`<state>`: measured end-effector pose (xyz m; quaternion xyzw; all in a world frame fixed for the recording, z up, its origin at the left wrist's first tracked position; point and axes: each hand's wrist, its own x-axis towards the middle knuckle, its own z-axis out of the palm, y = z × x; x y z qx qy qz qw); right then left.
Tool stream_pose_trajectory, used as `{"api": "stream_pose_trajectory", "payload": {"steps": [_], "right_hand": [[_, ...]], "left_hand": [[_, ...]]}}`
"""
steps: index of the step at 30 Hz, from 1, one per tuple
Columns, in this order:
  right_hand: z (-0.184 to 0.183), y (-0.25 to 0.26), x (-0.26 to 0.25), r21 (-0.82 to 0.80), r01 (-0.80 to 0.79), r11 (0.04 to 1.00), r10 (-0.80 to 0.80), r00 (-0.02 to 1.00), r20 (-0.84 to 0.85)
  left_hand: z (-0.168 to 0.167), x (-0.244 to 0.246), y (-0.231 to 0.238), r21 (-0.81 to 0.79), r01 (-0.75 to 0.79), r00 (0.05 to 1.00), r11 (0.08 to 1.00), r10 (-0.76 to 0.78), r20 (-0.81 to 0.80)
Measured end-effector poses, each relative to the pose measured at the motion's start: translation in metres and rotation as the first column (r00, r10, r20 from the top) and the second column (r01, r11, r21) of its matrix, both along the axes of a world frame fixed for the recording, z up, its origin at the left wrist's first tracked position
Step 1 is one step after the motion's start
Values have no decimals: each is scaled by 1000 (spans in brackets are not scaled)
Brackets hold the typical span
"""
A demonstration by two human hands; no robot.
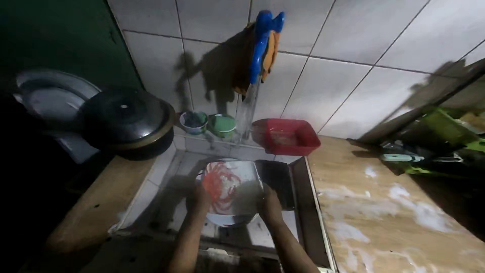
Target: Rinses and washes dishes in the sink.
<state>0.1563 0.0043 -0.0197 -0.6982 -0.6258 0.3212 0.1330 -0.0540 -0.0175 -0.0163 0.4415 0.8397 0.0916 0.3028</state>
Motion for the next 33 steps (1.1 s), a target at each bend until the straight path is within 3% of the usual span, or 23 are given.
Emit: {"api": "stream_pose_trajectory", "payload": {"steps": [3, 5, 10, 12, 14, 16, 20, 23, 26, 28, 33], "right_hand": [[5, 3, 13, -204, 138, 969, -181, 961, -209], [15, -1, 16, -216, 180, 960, -231, 942, -242], [67, -12, 6, 103, 202, 974, -193, 977, -94], [80, -12, 1, 262, 155, 953, -142, 988, -68], [86, -12, -4, 430, 102, 897, -87, 995, -55], [91, -11, -7, 481, 117, 869, -90, 993, -79], [83, 8, -1, 324, 247, 913, -181, 958, -220], [53, 26, -1, 284, 103, 953, -77, 992, -102], [23, 50, -14, 292, -203, 934, 116, 950, 290], [14, 65, -29, 311, -263, 913, 113, 896, 429], [26, 74, -83, 352, -352, 867, 218, 905, 366]], "left_hand": [[-1, 3, 4, 57, 52, 996, 997, -56, 69], [-4, 10, 9, 115, 64, 984, 991, -81, 156], [-2, 19, 22, 121, 66, 935, 990, -104, 340], [-1, 21, 27, 85, 99, 929, 991, -122, 348], [-14, 23, 32, 166, 86, 899, 982, -148, 413], [-25, 25, 35, 265, -28, 815, 964, -131, 564], [3, 13, 36, 239, -359, 623, 902, 41, 781], [21, -2, 32, 324, -442, 612, 837, 17, 791], [38, -9, 23, 380, -347, 754, 857, 14, 656], [41, -7, 15, 379, -294, 804, 877, 12, 595], [34, 1, 11, 373, -373, 731, 850, 22, 682]]}}
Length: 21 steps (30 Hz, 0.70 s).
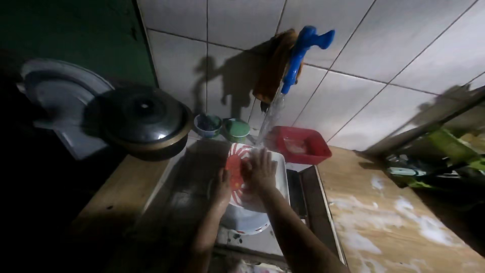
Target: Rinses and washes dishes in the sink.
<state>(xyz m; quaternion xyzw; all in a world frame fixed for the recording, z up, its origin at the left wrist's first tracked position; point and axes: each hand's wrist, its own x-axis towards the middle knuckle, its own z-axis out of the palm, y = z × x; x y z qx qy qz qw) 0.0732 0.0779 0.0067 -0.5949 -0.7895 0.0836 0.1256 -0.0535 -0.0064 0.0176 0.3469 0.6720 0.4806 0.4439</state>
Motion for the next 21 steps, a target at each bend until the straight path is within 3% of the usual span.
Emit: {"api": "stream_pose_trajectory", "payload": {"steps": [2, 5, 7, 9, 10, 13, 15, 18, 21], "right_hand": [[1, -9, -20, 36, -184, 982, 185, 983, -10], [-5, -36, -30, 152, -475, 867, 484, 875, -23], [-1, -55, -23, 7, -622, 783, 622, 783, 10], [7, -73, -6, -130, -661, 739, 670, 741, 46], [6, -79, 6, -86, -653, 753, 658, 751, 53], [-2, -78, 47, 292, -510, 809, 515, 855, 68], [14, -74, 65, 351, -367, 861, 422, 902, -93], [56, -67, 73, 47, -111, 993, 118, 834, -539], [71, -47, 79, -232, 14, 973, -207, 500, -841]], "left_hand": [[-1, 0, 0, -16, -21, 997, 1000, 22, 72], [5, -2, 1, -72, -139, 958, 988, 152, 244], [4, -9, 3, -180, -175, 944, 968, 217, 250], [6, -21, 4, -195, -153, 938, 969, 204, 280], [6, -26, 5, -172, -144, 946, 974, 187, 264], [18, -35, 9, -107, -83, 943, 991, 113, 313], [41, -29, 10, -57, -48, 903, 997, 68, 424], [57, -19, 7, 9, 29, 873, 1000, -30, 487], [34, -12, 5, -51, 48, 906, 998, -22, 423]]}}
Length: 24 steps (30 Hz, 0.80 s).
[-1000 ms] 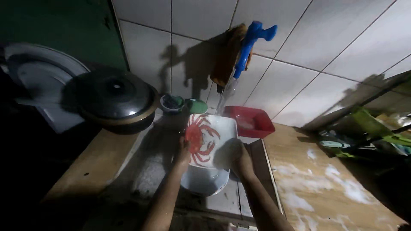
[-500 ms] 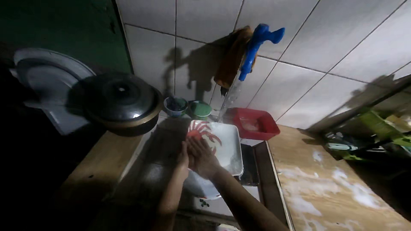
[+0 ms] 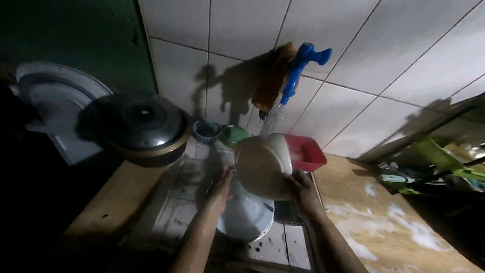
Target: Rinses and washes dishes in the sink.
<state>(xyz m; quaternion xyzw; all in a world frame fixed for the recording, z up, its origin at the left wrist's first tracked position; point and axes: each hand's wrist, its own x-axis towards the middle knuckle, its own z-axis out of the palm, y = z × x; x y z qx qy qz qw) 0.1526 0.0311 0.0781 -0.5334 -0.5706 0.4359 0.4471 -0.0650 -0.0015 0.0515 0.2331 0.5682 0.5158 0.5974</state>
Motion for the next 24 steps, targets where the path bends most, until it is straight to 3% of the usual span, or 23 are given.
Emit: {"api": "stream_pose_trajectory", "payload": {"steps": [3, 7, 12, 16, 24], "right_hand": [[-9, 20, 7, -102, 66, 993, -89, 965, -245], [-26, 32, -4, -189, 44, 981, -115, 916, -384], [-32, 46, -33, -195, -33, 980, -59, 893, -446], [-16, 58, -49, -165, -57, 985, -12, 923, -385], [0, 47, 12, -141, -42, 989, -10, 937, -350]], "left_hand": [[-25, 4, -2, -100, -59, 997, 993, 64, 40], [-26, 8, -5, -109, -164, 975, 980, 178, 133], [-31, -1, -10, 35, -333, 933, 942, 324, 155], [-25, -6, -12, 37, -399, 906, 916, 387, 170], [-26, 39, -9, 20, -344, 922, 939, 334, 194]]}}
